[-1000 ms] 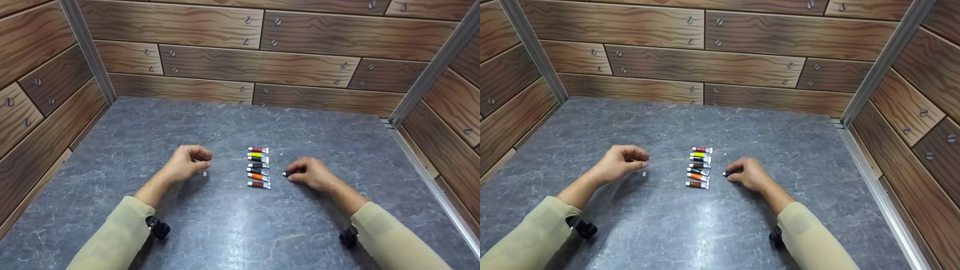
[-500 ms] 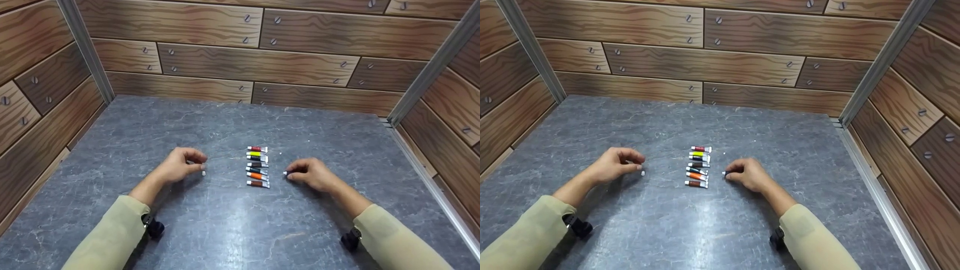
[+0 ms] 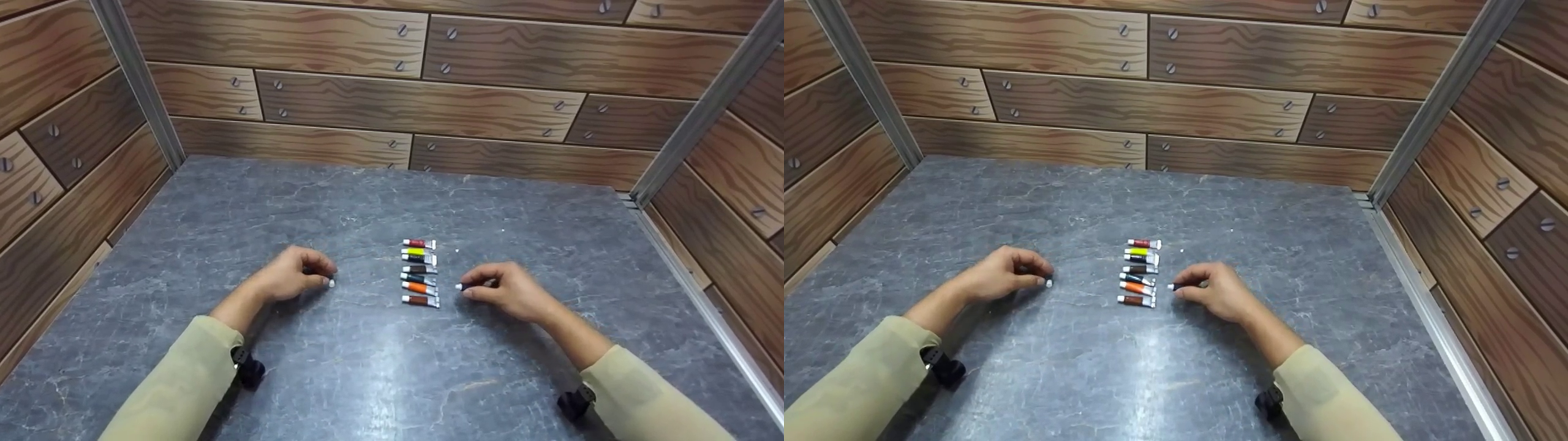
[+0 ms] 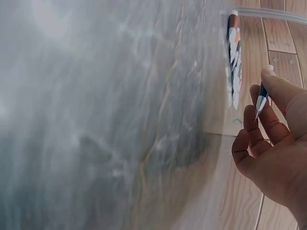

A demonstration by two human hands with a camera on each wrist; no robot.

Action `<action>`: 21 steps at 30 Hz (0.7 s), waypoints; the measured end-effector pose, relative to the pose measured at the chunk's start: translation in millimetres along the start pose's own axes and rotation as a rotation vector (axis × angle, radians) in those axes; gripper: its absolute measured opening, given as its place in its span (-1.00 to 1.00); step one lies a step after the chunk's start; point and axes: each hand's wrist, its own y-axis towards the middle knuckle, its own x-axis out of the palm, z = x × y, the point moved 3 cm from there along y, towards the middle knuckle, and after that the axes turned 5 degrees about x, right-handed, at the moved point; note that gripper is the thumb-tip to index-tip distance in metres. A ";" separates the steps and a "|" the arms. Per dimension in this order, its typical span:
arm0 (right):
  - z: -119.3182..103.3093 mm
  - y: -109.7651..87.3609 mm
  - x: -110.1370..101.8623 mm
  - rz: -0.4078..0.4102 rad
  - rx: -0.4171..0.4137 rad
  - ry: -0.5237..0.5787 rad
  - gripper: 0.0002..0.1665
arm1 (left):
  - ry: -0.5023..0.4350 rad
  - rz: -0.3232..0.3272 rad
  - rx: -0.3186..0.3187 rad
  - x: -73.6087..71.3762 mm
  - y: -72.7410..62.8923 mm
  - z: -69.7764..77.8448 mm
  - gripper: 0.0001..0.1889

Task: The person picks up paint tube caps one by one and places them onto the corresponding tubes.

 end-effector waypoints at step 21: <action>-14.8 -3.2 6.7 -0.010 -0.018 0.033 -0.78 | 0.119 -0.087 0.050 2.8 3.6 -1.9 -0.83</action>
